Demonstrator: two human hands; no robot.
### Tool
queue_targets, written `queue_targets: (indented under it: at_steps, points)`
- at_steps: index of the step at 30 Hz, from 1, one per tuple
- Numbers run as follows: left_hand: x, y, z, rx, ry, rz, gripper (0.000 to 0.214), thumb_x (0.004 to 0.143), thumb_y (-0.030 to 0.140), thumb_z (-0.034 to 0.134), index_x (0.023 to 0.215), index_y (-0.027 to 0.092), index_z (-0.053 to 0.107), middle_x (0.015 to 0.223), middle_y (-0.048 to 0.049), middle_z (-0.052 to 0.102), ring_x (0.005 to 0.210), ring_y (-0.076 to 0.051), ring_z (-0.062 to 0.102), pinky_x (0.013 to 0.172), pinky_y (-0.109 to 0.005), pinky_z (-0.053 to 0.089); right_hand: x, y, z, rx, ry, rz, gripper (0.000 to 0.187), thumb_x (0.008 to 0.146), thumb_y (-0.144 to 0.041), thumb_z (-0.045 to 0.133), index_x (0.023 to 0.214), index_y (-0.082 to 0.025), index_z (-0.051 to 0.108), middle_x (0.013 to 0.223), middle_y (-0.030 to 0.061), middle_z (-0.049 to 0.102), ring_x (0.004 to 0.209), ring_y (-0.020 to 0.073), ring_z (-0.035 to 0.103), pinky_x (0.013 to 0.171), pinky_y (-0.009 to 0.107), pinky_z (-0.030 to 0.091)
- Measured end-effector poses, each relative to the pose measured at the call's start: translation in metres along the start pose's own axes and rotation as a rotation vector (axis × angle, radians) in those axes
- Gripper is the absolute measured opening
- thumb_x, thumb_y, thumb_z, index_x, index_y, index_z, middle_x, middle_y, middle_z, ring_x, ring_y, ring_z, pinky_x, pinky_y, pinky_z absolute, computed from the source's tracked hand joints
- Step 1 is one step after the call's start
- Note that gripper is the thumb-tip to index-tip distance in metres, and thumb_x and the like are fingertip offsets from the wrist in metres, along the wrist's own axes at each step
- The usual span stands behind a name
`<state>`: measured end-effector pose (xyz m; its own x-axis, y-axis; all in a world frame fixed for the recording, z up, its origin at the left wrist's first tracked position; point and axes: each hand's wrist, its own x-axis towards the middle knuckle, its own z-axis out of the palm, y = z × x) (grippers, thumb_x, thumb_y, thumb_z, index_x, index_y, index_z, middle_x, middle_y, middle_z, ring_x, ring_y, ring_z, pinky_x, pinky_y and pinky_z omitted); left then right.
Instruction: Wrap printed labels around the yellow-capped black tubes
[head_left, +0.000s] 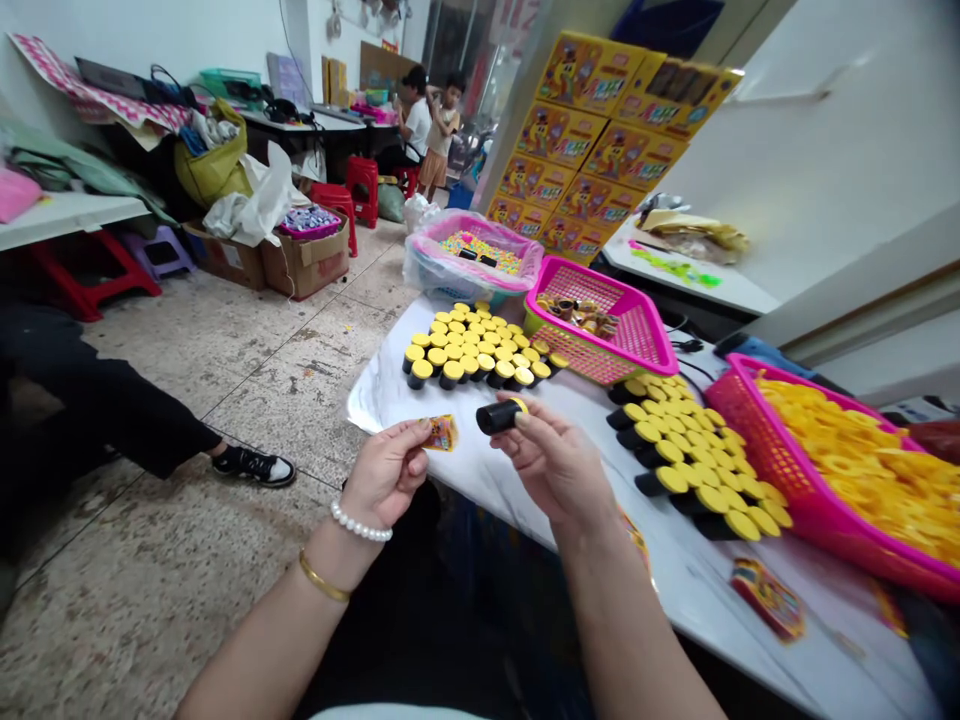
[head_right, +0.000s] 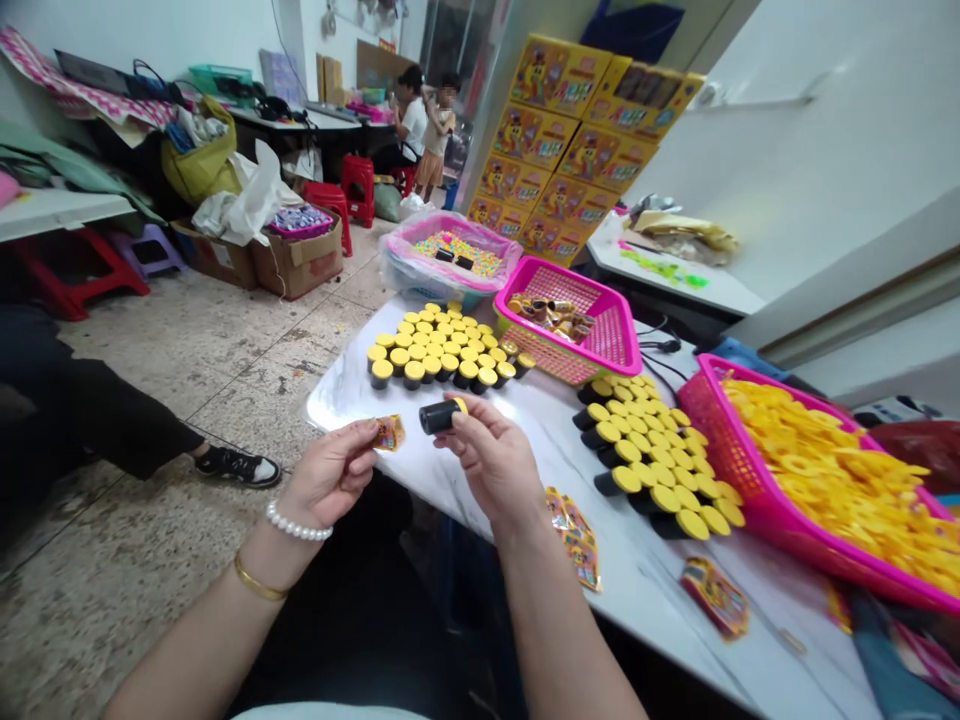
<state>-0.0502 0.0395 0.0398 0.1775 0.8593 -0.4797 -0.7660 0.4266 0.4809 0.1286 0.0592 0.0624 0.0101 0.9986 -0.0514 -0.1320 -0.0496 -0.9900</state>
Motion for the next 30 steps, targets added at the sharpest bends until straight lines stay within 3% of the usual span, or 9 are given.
queue_targets:
  at_steps: [3,9,14,18,22,27,30]
  points:
    - [0.003,-0.004,0.004,0.003,-0.037,-0.021,0.015,0.072,0.012,0.078,0.078,0.007,0.065,0.061,0.0022,0.058,0.035,0.002,0.037,0.030,-0.008,0.017,-0.013,0.006,0.002,0.085,-0.046,0.053,0.034,0.066,-0.038,0.083,0.092,-0.019,0.073,0.086,0.0027,0.071,0.073,0.0140,0.065,0.072,0.029,0.055]
    - [0.006,-0.012,0.009,-0.013,-0.046,-0.038,0.015,0.075,0.012,0.075,0.074,0.009,0.060,0.064,0.0025,0.059,0.035,0.003,0.034,0.030,-0.009,0.016,-0.014,0.019,0.003,-0.143,0.112,-0.118,0.031,0.072,-0.043,0.079,0.087,-0.018,0.068,0.081,0.0027,0.072,0.074,0.0168,0.068,0.076,0.034,0.058]
    - [0.005,-0.014,0.012,-0.016,-0.038,-0.027,0.013,0.078,0.013,0.072,0.073,0.009,0.060,0.062,0.0028,0.057,0.035,0.002,0.034,0.030,-0.009,0.016,-0.029,0.012,0.009,-0.317,0.050,-0.237,0.025,0.079,-0.037,0.074,0.095,-0.020,0.066,0.103,0.0092,0.075,0.093,0.0213,0.072,0.089,0.039,0.058]
    - [0.006,-0.015,0.012,-0.005,-0.027,-0.041,0.011,0.081,0.014,0.069,0.075,0.008,0.061,0.063,0.0015,0.057,0.036,0.002,0.035,0.030,-0.010,0.017,-0.039,0.010,0.011,-0.417,0.103,-0.289,0.021,0.081,-0.035,0.071,0.095,-0.020,0.065,0.108,0.0102,0.074,0.098,0.0226,0.072,0.095,0.042,0.056]
    - [0.006,-0.016,0.010,-0.024,-0.019,-0.054,0.009,0.083,0.012,0.066,0.076,0.008,0.062,0.064,0.0010,0.058,0.035,0.002,0.035,0.030,-0.010,0.017,-0.036,0.011,0.010,-0.425,0.090,-0.278,0.020,0.081,-0.035,0.069,0.093,-0.019,0.065,0.106,0.0106,0.075,0.096,0.0225,0.072,0.091,0.040,0.057]
    - [0.007,-0.018,0.006,-0.030,-0.045,-0.049,0.010,0.081,0.013,0.068,0.076,0.009,0.060,0.063,0.0016,0.059,0.034,0.002,0.032,0.030,-0.010,0.016,-0.027,0.013,0.011,-0.438,0.098,-0.204,0.017,0.081,-0.035,0.067,0.086,-0.020,0.060,0.086,0.0072,0.076,0.077,0.0198,0.073,0.071,0.032,0.059]
    - [0.007,-0.018,0.005,-0.042,-0.056,-0.039,0.011,0.079,0.014,0.070,0.077,0.010,0.060,0.065,0.0017,0.060,0.035,0.002,0.032,0.030,-0.011,0.016,-0.028,0.013,0.011,-0.474,0.094,-0.239,0.016,0.083,-0.034,0.065,0.089,-0.021,0.059,0.091,0.0079,0.077,0.079,0.0200,0.073,0.071,0.032,0.059]
